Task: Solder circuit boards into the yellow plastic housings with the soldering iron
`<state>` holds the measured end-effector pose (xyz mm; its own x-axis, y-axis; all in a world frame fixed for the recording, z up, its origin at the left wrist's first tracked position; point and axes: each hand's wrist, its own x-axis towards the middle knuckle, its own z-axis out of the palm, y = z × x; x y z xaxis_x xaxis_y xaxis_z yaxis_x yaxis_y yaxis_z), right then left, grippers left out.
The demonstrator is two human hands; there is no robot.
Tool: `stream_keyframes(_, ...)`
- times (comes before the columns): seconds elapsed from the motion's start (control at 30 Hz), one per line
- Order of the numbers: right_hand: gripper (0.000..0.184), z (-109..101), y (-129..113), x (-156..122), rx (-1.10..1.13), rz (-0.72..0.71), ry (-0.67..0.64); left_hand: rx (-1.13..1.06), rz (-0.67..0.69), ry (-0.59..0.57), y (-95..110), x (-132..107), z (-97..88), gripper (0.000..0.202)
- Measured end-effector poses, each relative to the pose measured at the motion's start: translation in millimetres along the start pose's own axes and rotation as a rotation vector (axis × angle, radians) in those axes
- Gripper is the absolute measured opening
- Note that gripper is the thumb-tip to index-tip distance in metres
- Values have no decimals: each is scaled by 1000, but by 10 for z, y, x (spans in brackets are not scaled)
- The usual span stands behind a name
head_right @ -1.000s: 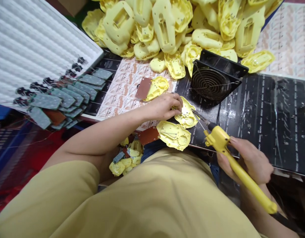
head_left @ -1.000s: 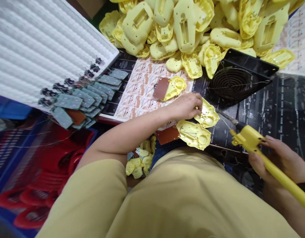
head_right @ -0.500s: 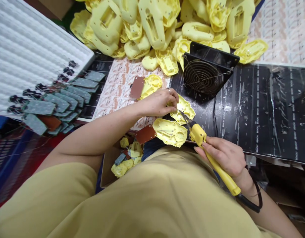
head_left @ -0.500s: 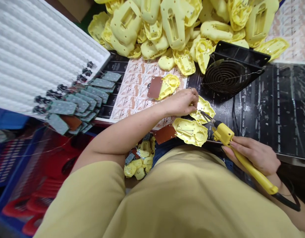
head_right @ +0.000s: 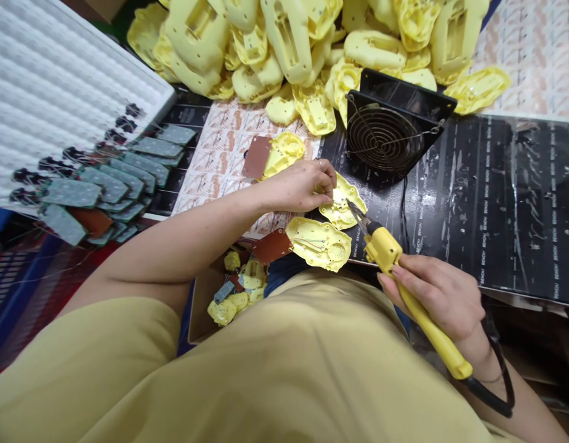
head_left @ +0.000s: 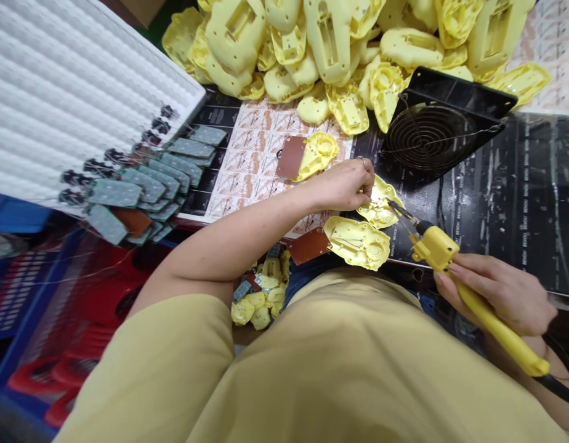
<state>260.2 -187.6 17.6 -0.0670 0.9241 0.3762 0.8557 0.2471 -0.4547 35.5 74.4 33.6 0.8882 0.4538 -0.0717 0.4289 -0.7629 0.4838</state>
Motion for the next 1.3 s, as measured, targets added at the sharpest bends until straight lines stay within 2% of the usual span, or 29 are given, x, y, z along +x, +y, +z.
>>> stream_keyframes(0.1,22,34,-5,58,-64,-81,14,-2,12,9,-1,-2,-5,12)
stream_keyframes(0.23,47,73,-63,226,-146,-164,224,14,7,3,19,-2,-3,13)
stream_keyframes(0.3,54,83,-80,273,-186,-223,267,30,7,-5,31,-8,0,14)
stream_keyframes(0.47,34,88,-78,275,-99,-235,272,43,28,8,-1,-57,-23,15)
stream_keyframes(0.6,29,97,-50,263,-108,-206,307,17,-24,57,-39,-68,-56,18)
stream_keyframes(0.67,38,110,-32,265,-155,-171,331,21,-59,74,-16,-52,-48,18)
stream_keyframes(0.77,63,132,-15,270,-188,-194,359,31,-82,96,57,-19,-10,18)
stream_keyframes(0.83,69,140,-14,269,-182,-207,330,60,-91,89,98,-2,14,19)
stream_keyframes(1.1,26,191,-9,253,-72,-225,256,156,-101,15,150,10,-7,25)
stream_keyframes(1.3,18,188,-21,296,-103,-257,204,209,-116,-32,228,67,-52,27)
